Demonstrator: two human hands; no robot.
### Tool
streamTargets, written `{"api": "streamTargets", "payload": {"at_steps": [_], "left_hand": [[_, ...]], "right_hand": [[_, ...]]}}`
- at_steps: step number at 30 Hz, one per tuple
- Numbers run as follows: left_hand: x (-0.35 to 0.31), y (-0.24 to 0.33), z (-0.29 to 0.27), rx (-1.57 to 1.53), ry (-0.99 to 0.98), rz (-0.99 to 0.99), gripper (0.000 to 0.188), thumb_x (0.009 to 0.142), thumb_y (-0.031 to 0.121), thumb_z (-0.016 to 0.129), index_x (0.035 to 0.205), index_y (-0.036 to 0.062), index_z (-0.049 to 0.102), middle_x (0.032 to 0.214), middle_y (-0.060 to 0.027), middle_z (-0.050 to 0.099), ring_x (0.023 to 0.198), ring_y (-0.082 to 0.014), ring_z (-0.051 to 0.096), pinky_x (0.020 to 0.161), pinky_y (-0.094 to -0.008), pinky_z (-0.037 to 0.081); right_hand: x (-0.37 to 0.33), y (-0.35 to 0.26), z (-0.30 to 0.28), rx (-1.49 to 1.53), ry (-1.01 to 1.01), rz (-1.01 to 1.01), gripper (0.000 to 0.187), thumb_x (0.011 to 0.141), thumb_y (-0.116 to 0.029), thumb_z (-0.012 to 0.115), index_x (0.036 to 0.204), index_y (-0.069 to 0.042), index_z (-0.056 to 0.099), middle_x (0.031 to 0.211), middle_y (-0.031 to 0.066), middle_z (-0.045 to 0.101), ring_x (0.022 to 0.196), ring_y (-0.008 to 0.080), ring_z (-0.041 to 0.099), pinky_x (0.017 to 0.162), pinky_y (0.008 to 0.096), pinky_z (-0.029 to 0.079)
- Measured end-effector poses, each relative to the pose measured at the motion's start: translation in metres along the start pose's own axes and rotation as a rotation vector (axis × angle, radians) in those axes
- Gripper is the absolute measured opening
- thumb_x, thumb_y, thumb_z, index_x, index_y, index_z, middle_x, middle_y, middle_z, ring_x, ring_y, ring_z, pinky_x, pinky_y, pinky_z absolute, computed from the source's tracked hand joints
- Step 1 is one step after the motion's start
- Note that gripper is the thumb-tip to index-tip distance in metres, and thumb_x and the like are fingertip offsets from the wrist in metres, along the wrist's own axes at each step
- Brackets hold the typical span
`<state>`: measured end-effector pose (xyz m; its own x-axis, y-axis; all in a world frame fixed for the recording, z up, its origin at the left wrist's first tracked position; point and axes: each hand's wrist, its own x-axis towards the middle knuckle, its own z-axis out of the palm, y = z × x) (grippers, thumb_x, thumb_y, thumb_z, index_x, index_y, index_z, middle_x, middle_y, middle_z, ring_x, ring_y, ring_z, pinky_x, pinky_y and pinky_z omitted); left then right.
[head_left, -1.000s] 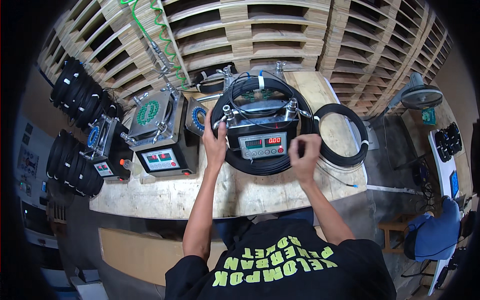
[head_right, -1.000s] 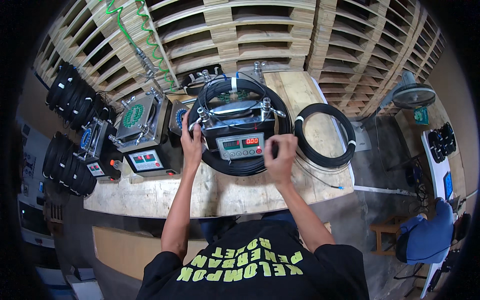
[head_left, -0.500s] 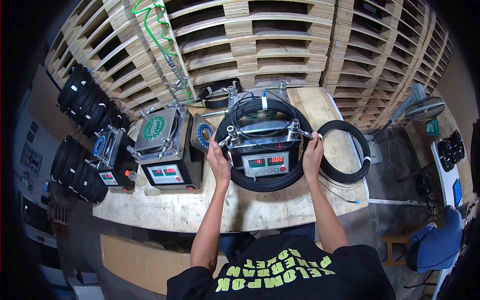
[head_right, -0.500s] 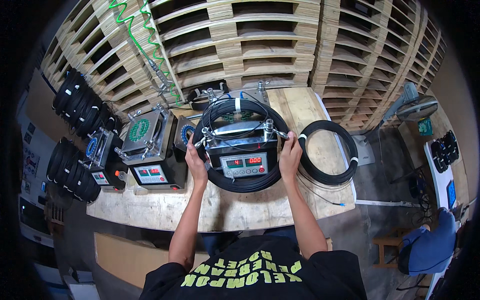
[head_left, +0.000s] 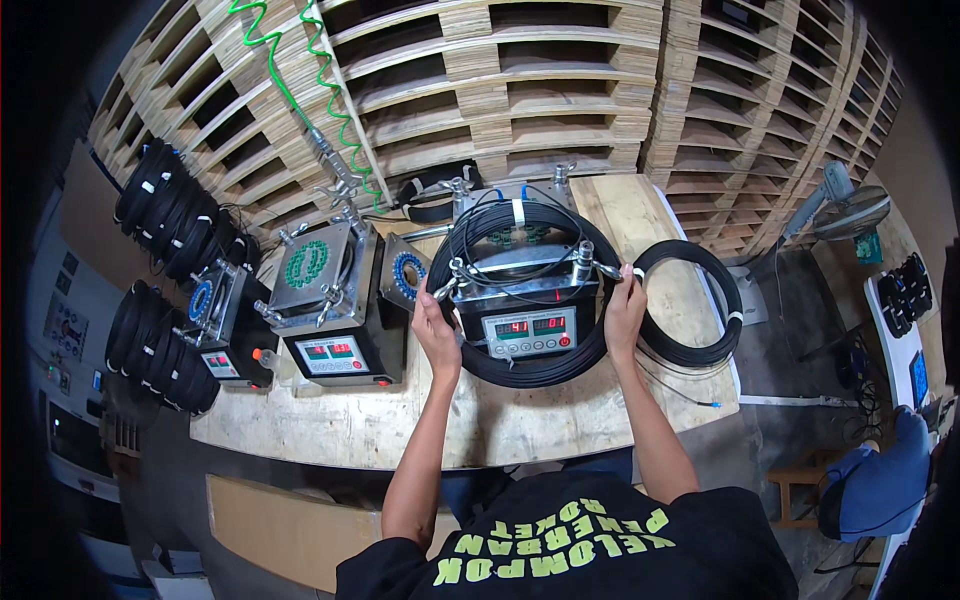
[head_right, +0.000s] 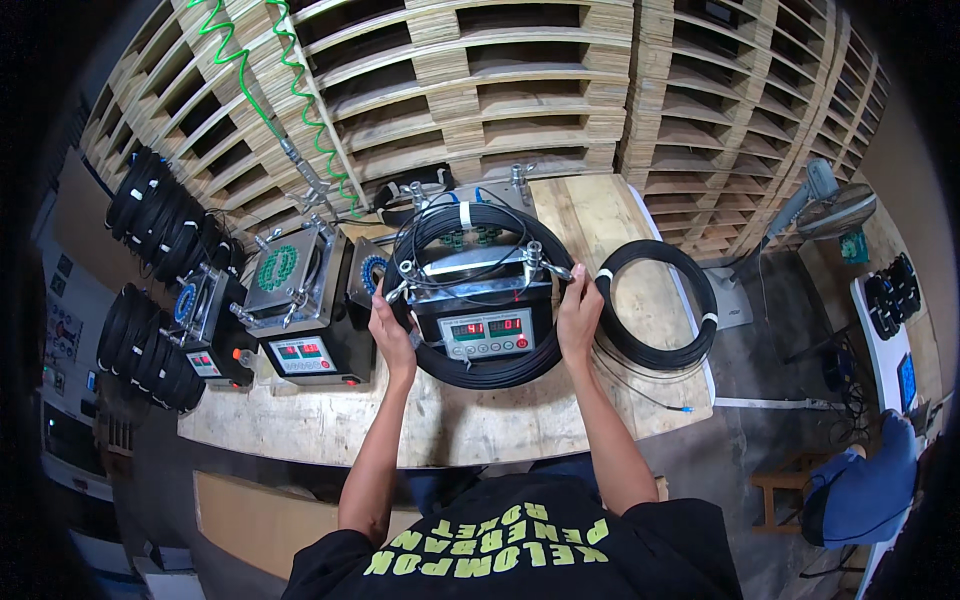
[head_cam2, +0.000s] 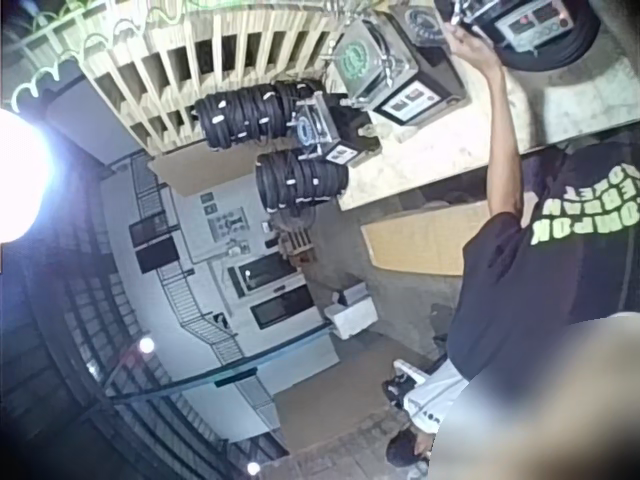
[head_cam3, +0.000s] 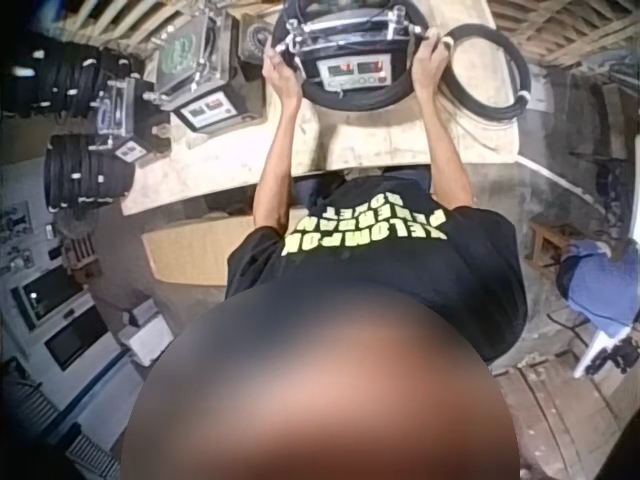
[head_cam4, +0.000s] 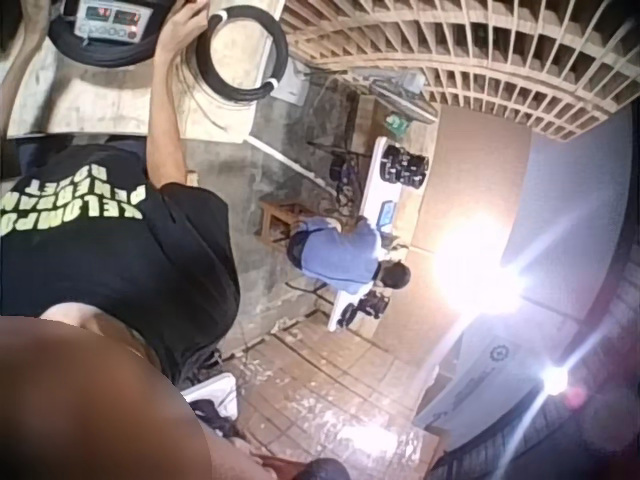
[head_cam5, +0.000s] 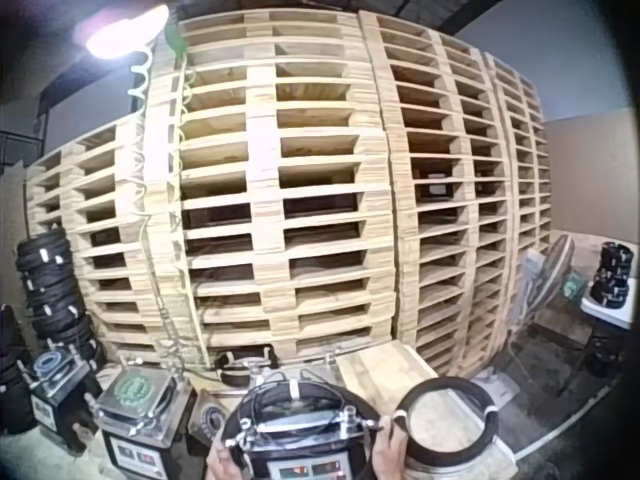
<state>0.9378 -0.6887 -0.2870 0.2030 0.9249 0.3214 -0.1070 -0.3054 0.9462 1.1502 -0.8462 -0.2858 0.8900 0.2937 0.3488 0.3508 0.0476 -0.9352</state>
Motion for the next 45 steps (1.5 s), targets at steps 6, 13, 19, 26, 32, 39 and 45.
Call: {"api": "streamTargets", "payload": {"at_steps": [6, 13, 19, 26, 32, 39, 45], "left_hand": [[0.003, 0.011, -0.015, 0.283, 0.108, 0.316, 0.047, 0.104, 0.034, 0.051, 0.133, -0.0013, 0.056, 0.105, -0.0121, 0.054, 0.093, -0.0180, 0.050, 0.082, -0.0326, 0.042], [0.015, 0.063, -0.037, 0.516, -0.228, 0.432, 0.018, 0.095, 0.014, 0.068, 0.104, -0.0020, 0.066, 0.078, -0.0106, 0.059, 0.066, -0.0206, 0.056, 0.060, -0.0331, 0.046], [0.030, 0.058, -0.044, 0.649, -0.376, 0.725, 0.013, 0.090, 0.005, 0.071, 0.099, -0.0029, 0.064, 0.083, -0.0140, 0.063, 0.076, -0.0287, 0.061, 0.066, -0.0376, 0.049], [0.062, 0.067, -0.057, 0.417, -0.494, 0.354, 0.019, 0.089, 0.015, 0.074, 0.091, -0.0028, 0.068, 0.080, -0.0062, 0.057, 0.072, -0.0145, 0.054, 0.062, -0.0277, 0.043], [0.146, 0.041, -0.026, 0.218, -0.349, 0.134, 0.031, 0.101, 0.030, 0.062, 0.107, -0.0006, 0.065, 0.081, 0.0006, 0.059, 0.068, -0.0060, 0.051, 0.062, -0.0220, 0.041], [0.230, -0.020, 0.047, 0.058, -0.357, -0.607, 0.058, 0.093, 0.068, 0.055, 0.108, 0.0123, 0.062, 0.074, 0.0038, 0.056, 0.062, -0.0094, 0.046, 0.058, -0.0289, 0.037], [0.227, -0.053, 0.066, -0.349, -0.463, -0.491, 0.035, 0.100, 0.053, 0.057, 0.086, 0.0202, 0.060, 0.063, 0.0104, 0.047, 0.051, -0.0050, 0.033, 0.049, -0.0240, 0.024]], "right_hand": [[0.010, 0.008, -0.014, -0.035, -0.057, -0.124, 0.036, 0.103, -0.021, 0.053, 0.128, 0.005, 0.058, 0.105, 0.0157, 0.064, 0.087, 0.0233, 0.057, 0.085, 0.0348, 0.046], [0.020, -0.065, -0.044, -0.109, -0.385, -0.225, 0.029, 0.090, -0.007, 0.070, 0.116, -0.001, 0.059, 0.075, 0.0019, 0.051, 0.064, 0.0102, 0.044, 0.058, 0.0263, 0.039], [0.024, -0.065, -0.039, -0.180, -0.448, -0.221, 0.016, 0.092, -0.009, 0.070, 0.094, 0.004, 0.062, 0.066, 0.0065, 0.056, 0.059, 0.0105, 0.047, 0.055, 0.0279, 0.040], [0.042, -0.067, -0.045, -0.084, -0.570, -0.098, 0.015, 0.092, -0.011, 0.071, 0.090, 0.003, 0.065, 0.071, 0.0014, 0.063, 0.065, 0.0049, 0.053, 0.059, 0.0240, 0.042], [0.147, -0.047, -0.010, -0.030, -0.575, -0.097, 0.029, 0.101, -0.030, 0.061, 0.096, -0.002, 0.066, 0.061, -0.0026, 0.053, 0.051, 0.0049, 0.045, 0.046, 0.0240, 0.034], [0.228, -0.003, 0.086, -0.091, -0.807, 0.257, 0.032, 0.103, -0.035, 0.057, 0.112, -0.005, 0.058, 0.068, 0.0006, 0.054, 0.049, 0.0050, 0.044, 0.041, 0.0228, 0.031], [0.231, 0.027, 0.098, 0.303, -0.905, 0.316, 0.026, 0.105, -0.032, 0.055, 0.096, -0.008, 0.052, 0.066, -0.0037, 0.045, 0.048, 0.0042, 0.032, 0.043, 0.0203, 0.025]]}}
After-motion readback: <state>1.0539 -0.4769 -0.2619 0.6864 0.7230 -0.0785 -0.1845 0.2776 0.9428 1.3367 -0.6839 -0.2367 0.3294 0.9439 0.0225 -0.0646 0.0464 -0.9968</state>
